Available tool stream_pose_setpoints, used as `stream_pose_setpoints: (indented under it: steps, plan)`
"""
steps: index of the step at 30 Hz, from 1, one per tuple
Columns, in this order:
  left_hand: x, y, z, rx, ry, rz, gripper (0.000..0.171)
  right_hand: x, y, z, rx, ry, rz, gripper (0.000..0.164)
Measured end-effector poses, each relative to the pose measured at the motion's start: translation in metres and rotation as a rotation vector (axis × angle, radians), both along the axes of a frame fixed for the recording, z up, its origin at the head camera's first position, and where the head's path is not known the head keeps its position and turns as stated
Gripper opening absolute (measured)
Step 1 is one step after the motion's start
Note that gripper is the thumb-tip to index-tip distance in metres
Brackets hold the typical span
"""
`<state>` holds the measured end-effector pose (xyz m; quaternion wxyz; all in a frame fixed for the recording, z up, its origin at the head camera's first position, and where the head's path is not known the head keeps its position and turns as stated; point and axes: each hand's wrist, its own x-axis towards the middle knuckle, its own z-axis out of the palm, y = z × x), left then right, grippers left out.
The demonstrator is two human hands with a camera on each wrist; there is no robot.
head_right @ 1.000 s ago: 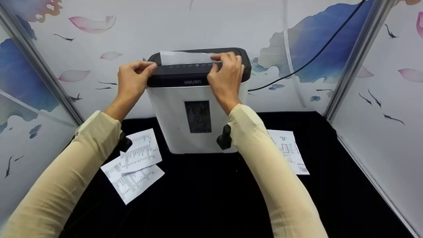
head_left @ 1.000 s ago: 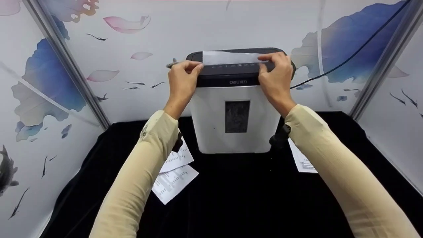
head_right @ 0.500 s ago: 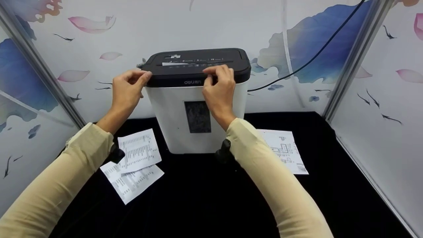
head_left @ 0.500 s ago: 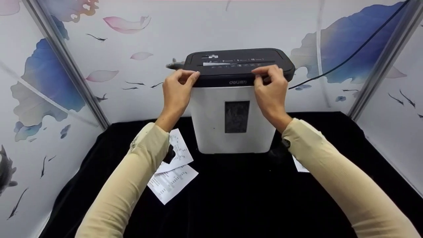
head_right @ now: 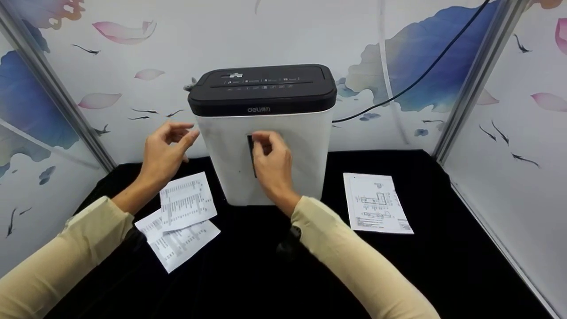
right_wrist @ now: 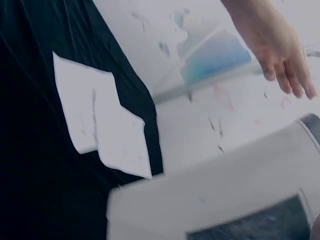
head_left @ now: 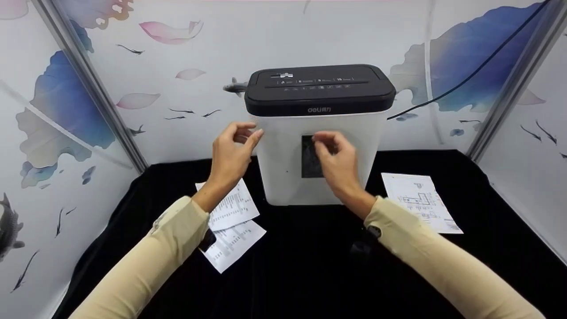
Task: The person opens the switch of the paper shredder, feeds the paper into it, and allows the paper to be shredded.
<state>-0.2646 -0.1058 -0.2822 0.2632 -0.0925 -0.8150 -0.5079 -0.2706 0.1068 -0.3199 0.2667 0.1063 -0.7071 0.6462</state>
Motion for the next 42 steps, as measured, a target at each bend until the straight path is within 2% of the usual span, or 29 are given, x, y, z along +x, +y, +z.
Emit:
stream_pose_setpoints:
  steps: [5,13,20,25,29,33,42]
  plan:
    - [0.013,-0.016,-0.018,0.049,-0.036,-0.014,0.030,0.013,-0.014,-0.023,-0.040,-0.131,0.124,0.023]
    - [0.026,-0.043,-0.053,-0.039,-0.047,0.052,0.022,0.032,-0.033,-0.058,-0.096,-0.357,0.262,0.024]
    - [0.034,-0.066,-0.082,-0.097,-0.121,0.073,0.018,0.049,-0.050,-0.084,-0.136,-0.516,0.424,0.032]
    - [0.035,-0.084,-0.101,-0.189,-0.171,0.092,0.013,0.063,-0.063,-0.104,-0.216,-0.577,0.547,0.042]
    - [0.034,-0.098,-0.119,-0.266,-0.199,0.100,0.011,0.072,-0.072,-0.122,-0.269,-0.637,0.607,0.049]
    - [0.033,-0.110,-0.134,-0.300,-0.234,0.118,0.012,0.080,-0.078,-0.139,-0.306,-0.688,0.666,0.053]
    - [0.025,-0.136,-0.149,-0.338,-0.276,0.194,0.011,0.090,-0.079,-0.161,-0.390,-0.773,0.750,0.057]
